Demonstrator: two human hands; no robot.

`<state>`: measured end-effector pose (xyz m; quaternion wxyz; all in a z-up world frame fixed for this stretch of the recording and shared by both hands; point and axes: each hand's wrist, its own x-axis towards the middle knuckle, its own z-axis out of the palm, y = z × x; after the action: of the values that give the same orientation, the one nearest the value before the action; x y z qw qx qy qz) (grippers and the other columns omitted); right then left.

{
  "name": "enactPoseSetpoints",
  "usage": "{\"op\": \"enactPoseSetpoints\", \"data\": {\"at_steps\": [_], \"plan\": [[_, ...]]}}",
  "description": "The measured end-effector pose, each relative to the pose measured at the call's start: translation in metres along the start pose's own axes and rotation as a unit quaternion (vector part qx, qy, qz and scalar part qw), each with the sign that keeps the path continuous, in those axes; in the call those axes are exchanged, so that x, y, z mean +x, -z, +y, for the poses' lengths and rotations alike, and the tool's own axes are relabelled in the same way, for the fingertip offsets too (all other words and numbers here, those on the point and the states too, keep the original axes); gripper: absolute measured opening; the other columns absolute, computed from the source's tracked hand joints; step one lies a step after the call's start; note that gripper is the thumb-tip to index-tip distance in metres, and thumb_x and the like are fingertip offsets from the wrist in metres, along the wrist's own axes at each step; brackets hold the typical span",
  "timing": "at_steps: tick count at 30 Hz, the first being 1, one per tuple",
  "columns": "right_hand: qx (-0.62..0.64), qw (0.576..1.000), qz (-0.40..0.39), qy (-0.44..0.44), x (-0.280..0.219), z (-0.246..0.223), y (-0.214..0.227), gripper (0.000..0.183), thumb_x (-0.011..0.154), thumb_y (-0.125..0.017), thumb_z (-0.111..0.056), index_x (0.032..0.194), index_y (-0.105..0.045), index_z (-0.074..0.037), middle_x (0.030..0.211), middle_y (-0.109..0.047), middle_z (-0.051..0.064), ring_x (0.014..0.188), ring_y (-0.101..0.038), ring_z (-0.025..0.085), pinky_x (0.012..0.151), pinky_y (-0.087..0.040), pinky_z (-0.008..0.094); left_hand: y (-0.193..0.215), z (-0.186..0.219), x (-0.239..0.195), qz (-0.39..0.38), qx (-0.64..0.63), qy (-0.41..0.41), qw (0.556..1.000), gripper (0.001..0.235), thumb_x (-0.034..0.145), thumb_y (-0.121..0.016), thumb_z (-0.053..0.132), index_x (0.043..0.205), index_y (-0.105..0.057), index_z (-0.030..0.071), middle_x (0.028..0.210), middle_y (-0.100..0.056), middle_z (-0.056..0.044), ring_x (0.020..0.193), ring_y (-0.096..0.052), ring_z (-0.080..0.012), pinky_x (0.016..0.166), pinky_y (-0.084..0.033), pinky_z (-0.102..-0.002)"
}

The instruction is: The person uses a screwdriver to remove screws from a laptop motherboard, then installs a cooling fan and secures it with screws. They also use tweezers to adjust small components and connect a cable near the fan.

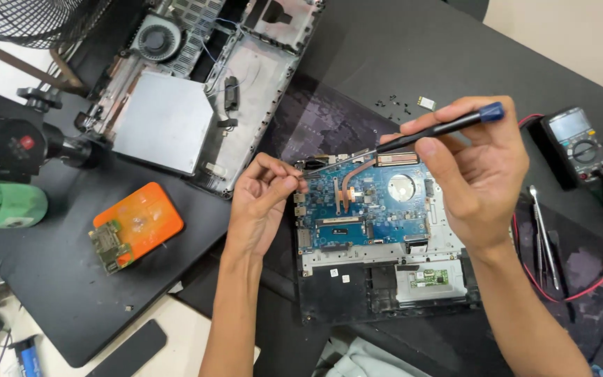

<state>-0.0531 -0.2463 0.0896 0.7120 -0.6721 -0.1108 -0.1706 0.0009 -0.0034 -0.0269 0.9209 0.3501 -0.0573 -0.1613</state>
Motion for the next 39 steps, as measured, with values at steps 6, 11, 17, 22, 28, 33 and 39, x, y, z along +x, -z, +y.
{"op": "enactPoseSetpoints", "data": {"at_steps": [6, 11, 17, 22, 28, 33, 39], "plan": [[0.008, 1.0, 0.002, -0.017, 0.002, 0.002, 0.001, 0.022, 0.109, -0.059, 0.01, 0.123, -0.045, 0.001, 0.114, -0.066, 0.02, 0.107, -0.075, 0.031, 0.096, -0.066, 0.041, -0.002, -0.005, 0.001, 0.016, 0.002, -0.001, 1.0, 0.019, 0.091, -0.075, -0.005, 0.095, -0.06, 0.005, 0.099, -0.07, -0.012, 0.092, -0.069, -0.0206, 0.09, -0.056, -0.037], [-0.017, 1.0, 0.016, -0.014, -0.001, 0.005, 0.001, 0.023, 0.109, -0.062, 0.009, 0.122, -0.045, 0.0, 0.113, -0.066, 0.019, 0.105, -0.073, 0.028, 0.097, -0.065, 0.04, -0.001, -0.009, 0.002, 0.021, 0.025, -0.013, 0.999, 0.019, 0.092, -0.074, -0.006, 0.094, -0.059, 0.005, 0.1, -0.071, -0.013, 0.092, -0.07, -0.0203, 0.091, -0.057, -0.037], [-0.035, 0.999, 0.029, -0.011, 0.0, -0.001, -0.014, 0.027, 0.107, -0.064, 0.006, 0.122, -0.044, -0.002, 0.107, -0.062, 0.014, 0.102, -0.074, 0.027, 0.092, -0.066, 0.037, -0.015, 0.003, -0.002, 0.022, 0.104, -0.037, 0.994, 0.022, 0.092, -0.075, -0.003, 0.107, -0.061, 0.005, 0.107, -0.071, -0.013, 0.099, -0.071, -0.0192, 0.093, -0.056, -0.034], [-0.046, 0.998, 0.029, 0.001, 0.004, -0.006, -0.032, 0.044, 0.104, -0.057, 0.006, 0.136, -0.029, -0.007, 0.112, -0.066, 0.015, 0.105, -0.073, 0.025, 0.102, -0.064, 0.038, -0.03, 0.033, -0.009, 0.075, 0.399, -0.164, 0.899, 0.042, 0.091, -0.079, 0.003, 0.126, -0.057, 0.002, 0.12, -0.064, -0.01, 0.113, -0.063, -0.023, 0.102, -0.051, -0.034], [-0.103, 0.987, -0.081, 0.094, 0.006, 0.03, -0.037, 0.048, 0.115, -0.054, 0.012, 0.136, -0.021, -0.014, 0.12, -0.063, 0.02, 0.109, -0.073, 0.025, 0.099, -0.063, 0.036, 0.0, 0.029, -0.02, 0.025, 0.735, -0.252, 0.629, 0.033, 0.089, -0.064, -0.01, 0.103, -0.08, 0.015, 0.13, -0.061, -0.013, 0.13, -0.054, -0.0347, 0.112, -0.041, -0.045], [-0.132, 0.973, -0.157, 0.11, 0.015, 0.05, -0.043, 0.047, 0.114, -0.056, 0.014, 0.139, -0.024, -0.011, 0.125, -0.062, 0.021, 0.114, -0.071, 0.025, 0.101, -0.064, 0.034, -0.001, 0.027, -0.021, -0.004, 0.776, -0.209, 0.595, 0.048, 0.077, -0.061, -0.012, 0.093, -0.086, 0.025, 0.139, -0.059, -0.01, 0.137, -0.045, -0.0352, 0.116, -0.034, -0.048], [-0.159, 0.965, -0.179, 0.11, 0.022, 0.051, -0.051, 0.049, 0.111, -0.058, 0.013, 0.143, -0.027, -0.009, 0.122, -0.064, 0.021, 0.112, -0.072, 0.024, 0.1, -0.064, 0.034, -0.002, 0.03, -0.02, -0.004, 0.767, -0.207, 0.607, 0.042, 0.072, -0.067, -0.008, 0.092, -0.086, 0.024, 0.138, -0.057, -0.01, 0.136, -0.044, -0.0362, 0.117, -0.034, -0.048]]}}
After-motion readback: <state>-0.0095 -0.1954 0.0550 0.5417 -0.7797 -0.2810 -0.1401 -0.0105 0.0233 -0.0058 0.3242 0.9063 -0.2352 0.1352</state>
